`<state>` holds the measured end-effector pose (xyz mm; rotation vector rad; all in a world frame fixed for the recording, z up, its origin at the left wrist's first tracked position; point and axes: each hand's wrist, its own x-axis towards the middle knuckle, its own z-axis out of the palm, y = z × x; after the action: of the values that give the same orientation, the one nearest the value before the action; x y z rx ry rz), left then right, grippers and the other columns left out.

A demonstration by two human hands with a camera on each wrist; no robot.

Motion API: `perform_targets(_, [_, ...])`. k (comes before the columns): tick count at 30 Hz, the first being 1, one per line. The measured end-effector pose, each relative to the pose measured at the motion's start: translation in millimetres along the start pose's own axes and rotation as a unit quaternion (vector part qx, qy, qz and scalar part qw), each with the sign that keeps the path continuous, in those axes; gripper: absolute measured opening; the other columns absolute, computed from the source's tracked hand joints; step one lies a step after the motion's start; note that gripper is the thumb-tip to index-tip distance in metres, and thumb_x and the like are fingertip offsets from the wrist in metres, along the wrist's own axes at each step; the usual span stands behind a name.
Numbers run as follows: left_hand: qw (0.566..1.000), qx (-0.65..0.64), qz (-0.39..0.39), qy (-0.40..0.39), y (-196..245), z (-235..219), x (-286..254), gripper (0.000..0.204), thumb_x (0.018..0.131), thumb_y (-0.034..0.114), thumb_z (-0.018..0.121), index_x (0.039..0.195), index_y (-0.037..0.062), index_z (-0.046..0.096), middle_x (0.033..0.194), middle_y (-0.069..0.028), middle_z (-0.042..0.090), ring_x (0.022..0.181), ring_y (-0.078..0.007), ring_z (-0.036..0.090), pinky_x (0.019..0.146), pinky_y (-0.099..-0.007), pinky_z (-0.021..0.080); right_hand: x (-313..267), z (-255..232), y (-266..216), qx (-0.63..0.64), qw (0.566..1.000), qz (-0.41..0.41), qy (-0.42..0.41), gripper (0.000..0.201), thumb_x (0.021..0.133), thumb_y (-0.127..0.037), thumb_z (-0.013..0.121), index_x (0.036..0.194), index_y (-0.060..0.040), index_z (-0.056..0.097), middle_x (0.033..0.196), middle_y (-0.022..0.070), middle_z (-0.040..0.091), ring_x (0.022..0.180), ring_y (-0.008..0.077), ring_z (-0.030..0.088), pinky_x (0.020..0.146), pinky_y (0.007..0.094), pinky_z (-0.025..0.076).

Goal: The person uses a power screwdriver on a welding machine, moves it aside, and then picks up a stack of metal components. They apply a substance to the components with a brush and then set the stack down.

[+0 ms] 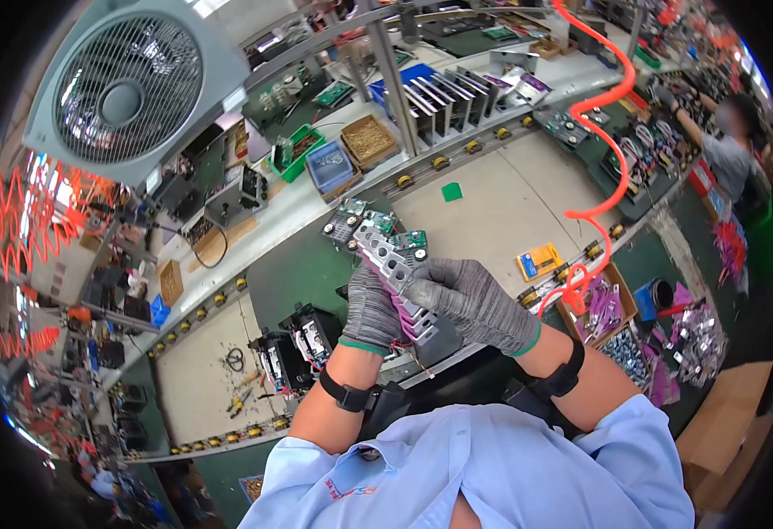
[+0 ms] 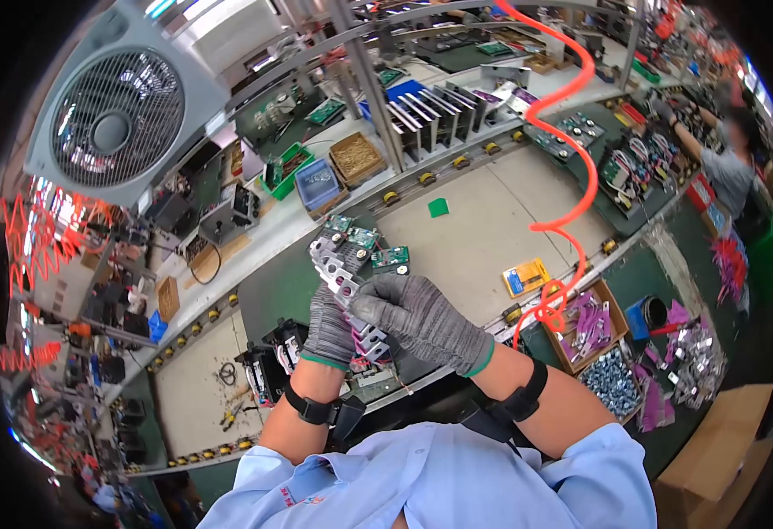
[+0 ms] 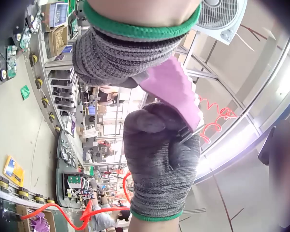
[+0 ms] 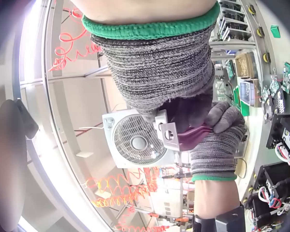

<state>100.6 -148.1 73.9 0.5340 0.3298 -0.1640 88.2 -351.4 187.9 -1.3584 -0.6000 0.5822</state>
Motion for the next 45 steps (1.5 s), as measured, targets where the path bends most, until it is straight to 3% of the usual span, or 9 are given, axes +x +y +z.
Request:
perform_targets(4, [0.993,0.011,0.087,0.073,-4,65,-16,0.030,0.106,0.031,0.042,0.111,0.0108,0.063,0.096,-0.0091,0.067,0.083,-0.0280,0.066,0.073,-0.0445,0.058,-18,-21,6,0.140,0.990,0.011,0.024,0.050,0.101,-0.045,0.061,0.120,0.0011,0.068,0.104,0.0058,0.070,0.096,0.0104,0.062,0.091,0.0298,0.052])
perform_targets(8, [0.992,0.046,0.058,0.107,-4,66,-3,0.029,0.106,0.032,0.044,0.110,0.0119,0.064,0.094,-0.0069,0.066,0.080,-0.0262,0.065,0.070,-0.0440,0.057,-30,-33,21,0.155,0.987,-0.005,0.037,0.055,0.101,-0.049,0.059,0.122,0.0005,0.068,0.104,0.0049,0.070,0.096,0.0095,0.062,0.092,0.0289,0.051])
perform_targets(10, [0.986,0.094,0.116,0.072,-8,60,9,0.028,0.106,0.033,0.045,0.110,0.0122,0.064,0.093,-0.0064,0.066,0.079,-0.0251,0.065,0.069,-0.0434,0.058,-30,-37,15,0.123,0.991,0.003,0.044,0.051,0.101,-0.046,0.060,0.120,0.0003,0.069,0.102,0.0048,0.070,0.095,0.0092,0.061,0.091,0.0289,0.051])
perform_targets(20, [0.993,0.073,0.036,0.084,-15,32,16,0.022,0.103,0.029,0.053,0.109,0.0106,0.064,0.092,-0.0099,0.067,0.080,-0.0291,0.066,0.069,-0.0445,0.058,-19,-36,10,0.072,0.997,-0.015,0.031,0.037,0.100,-0.033,0.064,0.112,0.0006,0.071,0.094,0.0038,0.069,0.090,0.0107,0.061,0.088,0.0290,0.051])
perform_targets(24, [0.994,0.036,0.065,0.081,-8,66,-3,0.025,0.104,0.032,0.050,0.107,0.0113,0.063,0.092,-0.0109,0.067,0.081,-0.0296,0.065,0.072,-0.0464,0.058,-21,-28,10,0.105,0.994,-0.016,0.037,0.043,0.099,-0.039,0.065,0.112,0.0007,0.070,0.094,0.0046,0.069,0.090,0.0101,0.061,0.086,0.0292,0.051])
perform_targets(27, [0.994,0.051,0.089,0.043,5,31,22,0.026,0.105,0.033,0.047,0.107,0.0128,0.063,0.093,-0.0096,0.067,0.082,-0.0288,0.065,0.073,-0.0453,0.057,-27,-22,9,0.085,0.993,0.077,0.020,0.048,0.096,-0.046,0.068,0.109,0.0001,0.070,0.089,0.0033,0.069,0.084,0.0083,0.061,0.079,0.0281,0.052])
perform_targets(38, [0.998,0.028,0.047,0.041,-2,49,-7,0.035,0.107,0.041,0.043,0.117,0.0138,0.062,0.107,-0.0115,0.066,0.092,-0.0327,0.063,0.081,-0.0520,0.055,-36,2,37,0.086,0.995,-0.009,0.041,0.028,0.097,-0.028,0.067,0.106,-0.0015,0.068,0.086,0.0015,0.065,0.080,0.0092,0.060,0.075,0.0289,0.053])
perform_targets(40, [0.996,0.056,0.047,0.045,-4,50,-10,0.036,0.107,0.042,0.043,0.118,0.0139,0.063,0.106,-0.0103,0.066,0.091,-0.0309,0.064,0.081,-0.0498,0.056,-41,2,39,0.146,0.989,0.007,0.020,0.034,0.096,-0.035,0.067,0.106,-0.0029,0.069,0.094,0.0004,0.066,0.090,0.0089,0.059,0.086,0.0277,0.050])
perform_targets(45, [0.990,0.074,0.078,0.087,-4,46,-18,0.037,0.108,0.041,0.040,0.120,0.0144,0.063,0.103,-0.0064,0.068,0.087,-0.0255,0.064,0.076,-0.0426,0.057,-47,2,39,0.153,0.988,0.033,0.010,0.044,0.097,-0.047,0.065,0.103,-0.0032,0.070,0.091,0.0010,0.067,0.083,0.0096,0.063,0.080,0.0277,0.052])
